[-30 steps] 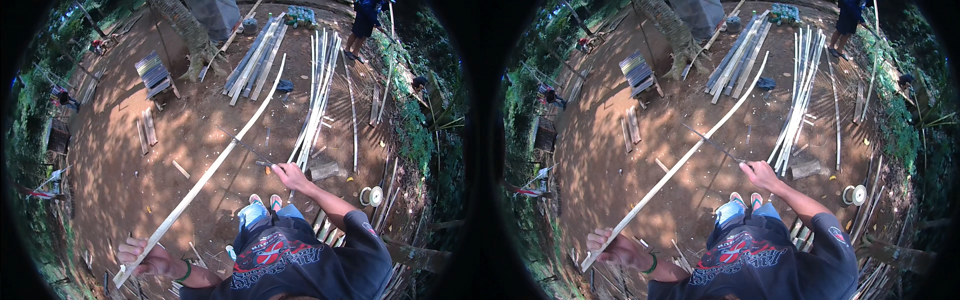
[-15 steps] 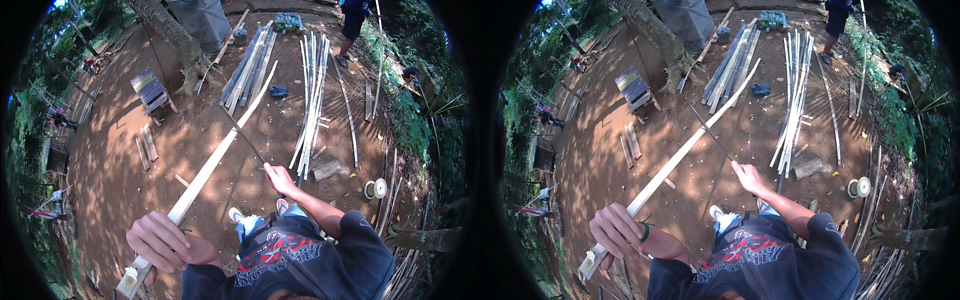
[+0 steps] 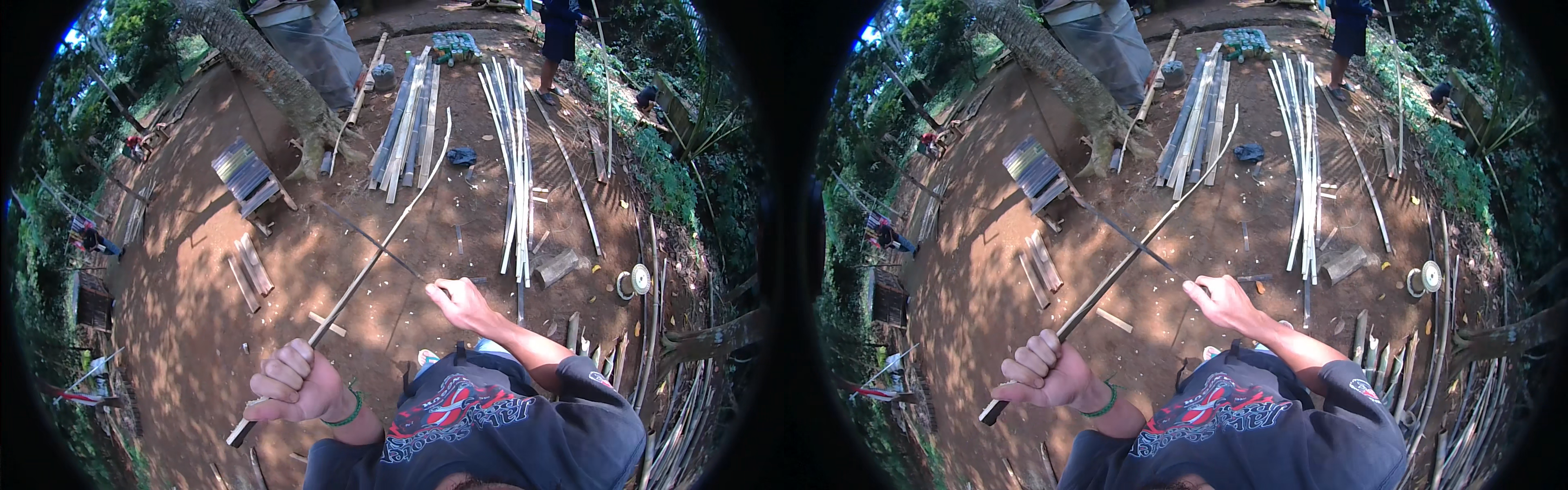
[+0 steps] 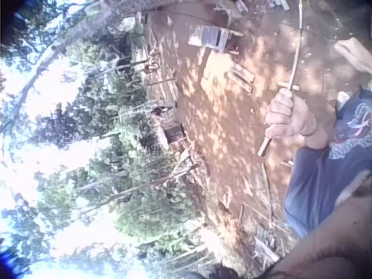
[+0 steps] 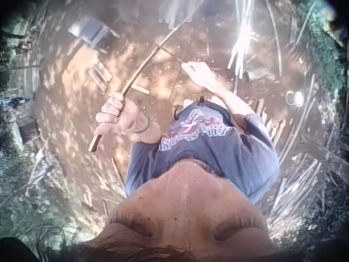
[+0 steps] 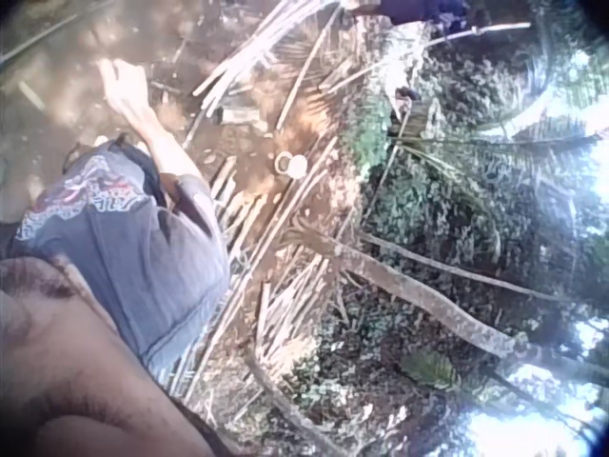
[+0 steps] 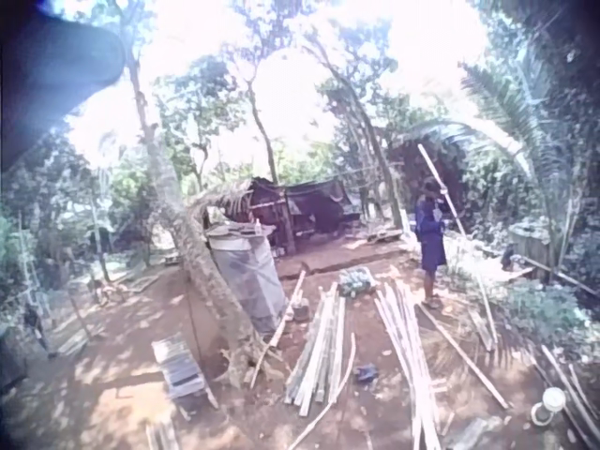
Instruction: The person sits on the ground and uses a machete to shave and shape a long, thin piece of bamboo. They hold the bamboo with one hand and repeatedly strike it with the machete to smooth the surface and create a tapered point.
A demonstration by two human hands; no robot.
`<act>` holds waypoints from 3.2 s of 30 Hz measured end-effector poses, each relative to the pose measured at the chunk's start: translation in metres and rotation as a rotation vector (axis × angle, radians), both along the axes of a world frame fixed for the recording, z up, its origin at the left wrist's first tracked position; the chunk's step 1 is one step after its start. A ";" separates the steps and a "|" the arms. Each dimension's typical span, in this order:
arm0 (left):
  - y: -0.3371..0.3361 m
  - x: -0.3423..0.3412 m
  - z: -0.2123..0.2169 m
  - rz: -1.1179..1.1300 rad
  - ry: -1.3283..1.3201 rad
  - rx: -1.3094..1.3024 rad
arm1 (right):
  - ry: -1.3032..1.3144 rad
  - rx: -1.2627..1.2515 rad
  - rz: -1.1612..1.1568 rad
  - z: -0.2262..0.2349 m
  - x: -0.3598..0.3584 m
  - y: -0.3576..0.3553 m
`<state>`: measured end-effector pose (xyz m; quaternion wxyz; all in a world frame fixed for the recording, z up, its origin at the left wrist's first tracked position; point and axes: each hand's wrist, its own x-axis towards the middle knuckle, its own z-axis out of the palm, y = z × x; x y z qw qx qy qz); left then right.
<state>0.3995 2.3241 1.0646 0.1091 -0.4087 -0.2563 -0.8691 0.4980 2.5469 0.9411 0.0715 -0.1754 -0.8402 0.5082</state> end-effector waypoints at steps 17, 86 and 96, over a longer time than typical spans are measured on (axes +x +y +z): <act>-0.030 -0.023 -0.009 -0.005 -0.003 -0.079 | 0.032 0.347 0.064 0.007 -0.032 -0.017; -0.028 0.088 0.029 0.552 -0.513 0.162 | 0.225 -1.280 -0.410 -0.128 -0.161 0.139; -0.010 0.074 0.032 0.723 -0.176 -0.004 | 0.259 -1.409 -0.546 -0.092 -0.217 0.123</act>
